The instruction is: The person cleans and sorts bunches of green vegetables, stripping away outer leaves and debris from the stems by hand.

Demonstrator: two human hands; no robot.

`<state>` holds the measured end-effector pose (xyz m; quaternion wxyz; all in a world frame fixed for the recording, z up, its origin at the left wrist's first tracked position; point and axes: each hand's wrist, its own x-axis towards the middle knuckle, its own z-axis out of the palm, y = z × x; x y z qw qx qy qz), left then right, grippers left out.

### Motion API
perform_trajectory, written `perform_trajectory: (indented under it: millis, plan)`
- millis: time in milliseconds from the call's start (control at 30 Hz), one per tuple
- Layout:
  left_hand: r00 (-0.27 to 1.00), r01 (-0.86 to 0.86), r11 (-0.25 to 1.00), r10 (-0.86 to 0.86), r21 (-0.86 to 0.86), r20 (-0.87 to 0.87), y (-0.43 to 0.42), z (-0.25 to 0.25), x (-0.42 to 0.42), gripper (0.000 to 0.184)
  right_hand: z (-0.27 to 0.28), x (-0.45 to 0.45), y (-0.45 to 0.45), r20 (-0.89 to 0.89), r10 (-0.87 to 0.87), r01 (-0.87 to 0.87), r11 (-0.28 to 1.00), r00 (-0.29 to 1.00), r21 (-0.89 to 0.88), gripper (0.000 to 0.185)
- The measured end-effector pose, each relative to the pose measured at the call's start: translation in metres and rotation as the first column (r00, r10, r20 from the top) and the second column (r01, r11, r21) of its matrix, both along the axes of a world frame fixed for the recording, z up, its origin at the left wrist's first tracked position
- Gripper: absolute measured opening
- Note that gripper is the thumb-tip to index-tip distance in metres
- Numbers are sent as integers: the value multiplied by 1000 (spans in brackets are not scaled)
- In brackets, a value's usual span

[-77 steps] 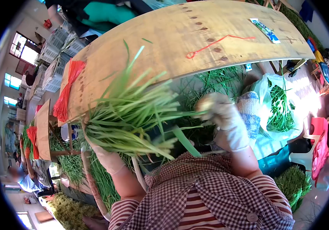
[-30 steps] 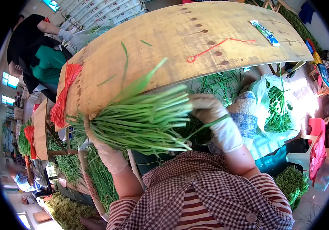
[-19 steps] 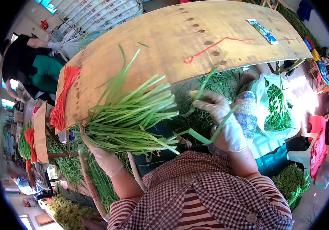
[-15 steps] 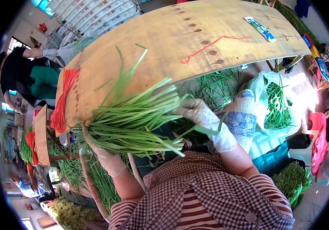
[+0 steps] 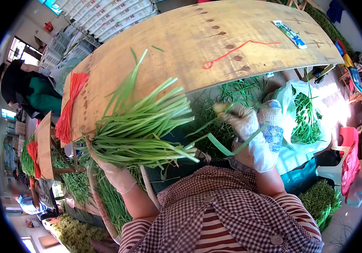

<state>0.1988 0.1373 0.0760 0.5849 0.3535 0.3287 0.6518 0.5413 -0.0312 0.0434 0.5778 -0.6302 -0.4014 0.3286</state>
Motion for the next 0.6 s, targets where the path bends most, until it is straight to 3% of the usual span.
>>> perform_trajectory:
  millis: [33, 67, 100, 167, 200, 267, 367, 500, 567, 600]
  plan:
    - [999, 22, 1000, -22, 2, 35, -2, 2, 3, 49, 4, -10, 0, -116, 90, -85, 995, 989, 52, 25]
    - [997, 42, 999, -43, 6, 68, -4, 5, 8, 48, 9, -18, 0, 240, 45, -105, 965, 970, 242, 23]
    - [993, 62, 998, -62, 10, 101, -7, 8, 13, 48, 21, -24, 7, 614, -183, -103, 911, 768, 399, 21]
    - [989, 66, 998, -64, -18, 132, -9, 11, 20, 48, 32, -33, 17, 725, -192, -174, 901, 661, 397, 25]
    - [987, 71, 997, -66, -32, 147, -10, 12, 23, 48, 30, -40, 21, 740, -225, -153, 901, 634, 405, 27]
    - [971, 110, 991, -89, -82, 221, -16, 23, 39, 27, 14, -52, 29, 752, -318, -133, 872, 577, 471, 29]
    - [974, 84, 993, -64, -80, 218, -20, 26, 48, 28, -2, -64, 35, 709, -271, -222, 825, 652, 520, 32]
    - [977, 86, 992, -66, -88, 200, -29, 38, 55, 26, 16, -65, 25, 694, -229, -316, 763, 682, 563, 30]
    - [981, 130, 988, -117, -80, 153, -35, 42, 54, 24, 13, -61, 20, 752, -245, -330, 785, 612, 524, 26]
    - [999, 40, 991, -40, 130, -1, -37, 31, 50, 32, 5, -59, 18, 784, -268, -312, 808, 560, 500, 25]
